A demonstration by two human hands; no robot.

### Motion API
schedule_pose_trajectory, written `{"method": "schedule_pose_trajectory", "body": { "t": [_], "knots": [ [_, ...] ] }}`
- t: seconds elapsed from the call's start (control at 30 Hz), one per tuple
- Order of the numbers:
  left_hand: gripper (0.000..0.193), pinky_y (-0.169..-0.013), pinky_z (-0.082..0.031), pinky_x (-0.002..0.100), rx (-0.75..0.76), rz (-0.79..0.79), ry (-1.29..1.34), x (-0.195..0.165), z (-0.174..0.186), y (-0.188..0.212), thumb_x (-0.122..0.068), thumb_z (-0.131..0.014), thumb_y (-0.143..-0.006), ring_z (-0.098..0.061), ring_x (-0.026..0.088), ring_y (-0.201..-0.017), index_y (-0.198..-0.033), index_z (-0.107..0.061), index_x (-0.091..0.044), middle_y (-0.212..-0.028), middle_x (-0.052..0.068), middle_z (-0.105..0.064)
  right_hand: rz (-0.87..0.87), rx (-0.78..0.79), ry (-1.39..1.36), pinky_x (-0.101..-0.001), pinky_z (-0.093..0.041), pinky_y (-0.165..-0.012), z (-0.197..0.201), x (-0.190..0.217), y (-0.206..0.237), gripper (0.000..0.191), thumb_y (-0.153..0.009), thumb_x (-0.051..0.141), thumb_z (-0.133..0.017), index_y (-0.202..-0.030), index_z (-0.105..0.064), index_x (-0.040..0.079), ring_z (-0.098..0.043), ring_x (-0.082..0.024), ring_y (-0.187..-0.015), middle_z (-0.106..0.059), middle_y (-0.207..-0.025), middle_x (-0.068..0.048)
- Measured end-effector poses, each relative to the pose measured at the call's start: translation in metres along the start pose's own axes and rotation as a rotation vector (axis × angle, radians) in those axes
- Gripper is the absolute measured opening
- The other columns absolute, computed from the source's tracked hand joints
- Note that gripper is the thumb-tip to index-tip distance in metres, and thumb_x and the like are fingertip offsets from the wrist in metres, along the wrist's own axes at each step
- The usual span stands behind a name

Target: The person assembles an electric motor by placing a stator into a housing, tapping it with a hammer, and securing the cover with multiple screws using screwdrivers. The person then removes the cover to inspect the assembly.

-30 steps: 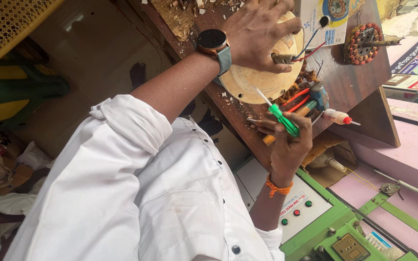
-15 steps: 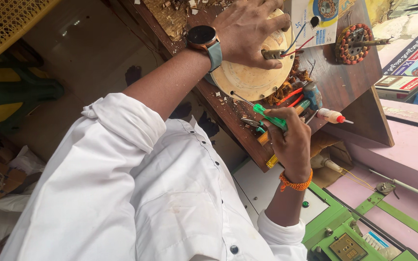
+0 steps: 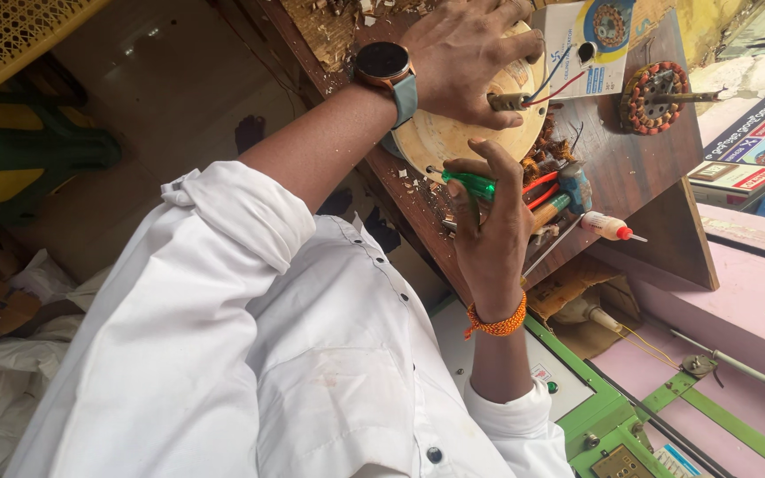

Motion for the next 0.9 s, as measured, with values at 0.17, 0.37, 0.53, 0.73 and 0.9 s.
{"method": "schedule_pose_trajectory", "body": {
  "t": [0.17,0.37,0.53,0.73,0.9],
  "knots": [
    [0.068,-0.086,-0.05,0.054,0.085,0.025,0.006,0.0,-0.009,-0.001,-0.06,-0.083,-0.079,-0.058,0.036,-0.115,-0.127,-0.066,-0.016,-0.125,0.018,-0.058,0.119,0.052,0.198,-0.0379,-0.062,-0.085,-0.014,0.022,-0.005,0.034,-0.101,0.0,-0.07,-0.129,-0.053,0.008,-0.077,-0.024,-0.102,-0.074,-0.11,-0.012],
    [0.075,-0.084,-0.047,0.056,0.04,-0.011,-0.078,0.0,-0.01,-0.006,-0.062,-0.081,-0.074,-0.054,0.036,-0.116,-0.129,-0.063,-0.015,-0.121,0.019,-0.059,0.288,0.183,0.227,-0.0422,-0.06,-0.079,-0.023,0.036,-0.032,0.063,-0.083,-0.013,-0.065,-0.142,-0.051,0.005,-0.074,-0.032,-0.095,-0.072,-0.113,-0.02],
    [0.082,-0.082,-0.047,0.059,-0.062,0.052,-0.173,-0.001,-0.012,-0.006,-0.069,-0.078,-0.064,-0.054,0.039,-0.11,-0.12,-0.062,-0.011,-0.112,0.019,-0.06,0.063,0.009,0.014,-0.0326,-0.064,-0.084,-0.001,0.007,-0.011,0.054,-0.102,-0.011,-0.063,-0.147,-0.04,0.005,-0.076,-0.023,-0.104,-0.074,-0.114,-0.014],
    [0.074,-0.089,-0.049,0.057,0.153,0.174,0.094,0.006,-0.03,-0.001,-0.061,-0.079,-0.078,-0.057,0.034,-0.116,-0.128,-0.055,-0.012,-0.127,0.013,-0.057,-0.096,-0.156,-0.218,-0.0311,-0.062,-0.089,-0.005,-0.03,0.019,0.033,-0.11,-0.012,-0.061,-0.12,-0.034,0.005,-0.075,-0.019,-0.106,-0.071,-0.11,-0.015],
    [0.087,-0.082,-0.046,0.061,0.041,0.164,-0.04,0.001,-0.022,0.0,-0.064,-0.084,-0.066,-0.057,0.039,-0.112,-0.129,-0.054,-0.01,-0.125,0.019,-0.055,-0.093,-0.148,-0.151,-0.0298,-0.067,-0.085,-0.013,-0.019,0.011,0.031,-0.106,-0.011,-0.062,-0.119,-0.037,0.003,-0.078,-0.021,-0.103,-0.073,-0.111,-0.015]
  ]
}}
Point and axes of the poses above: each hand's wrist, its own y-axis away from the middle knuckle, its own z-axis out of the back of the hand, x = y × z, the point moved 5 cm from there along -y, towards the middle knuckle
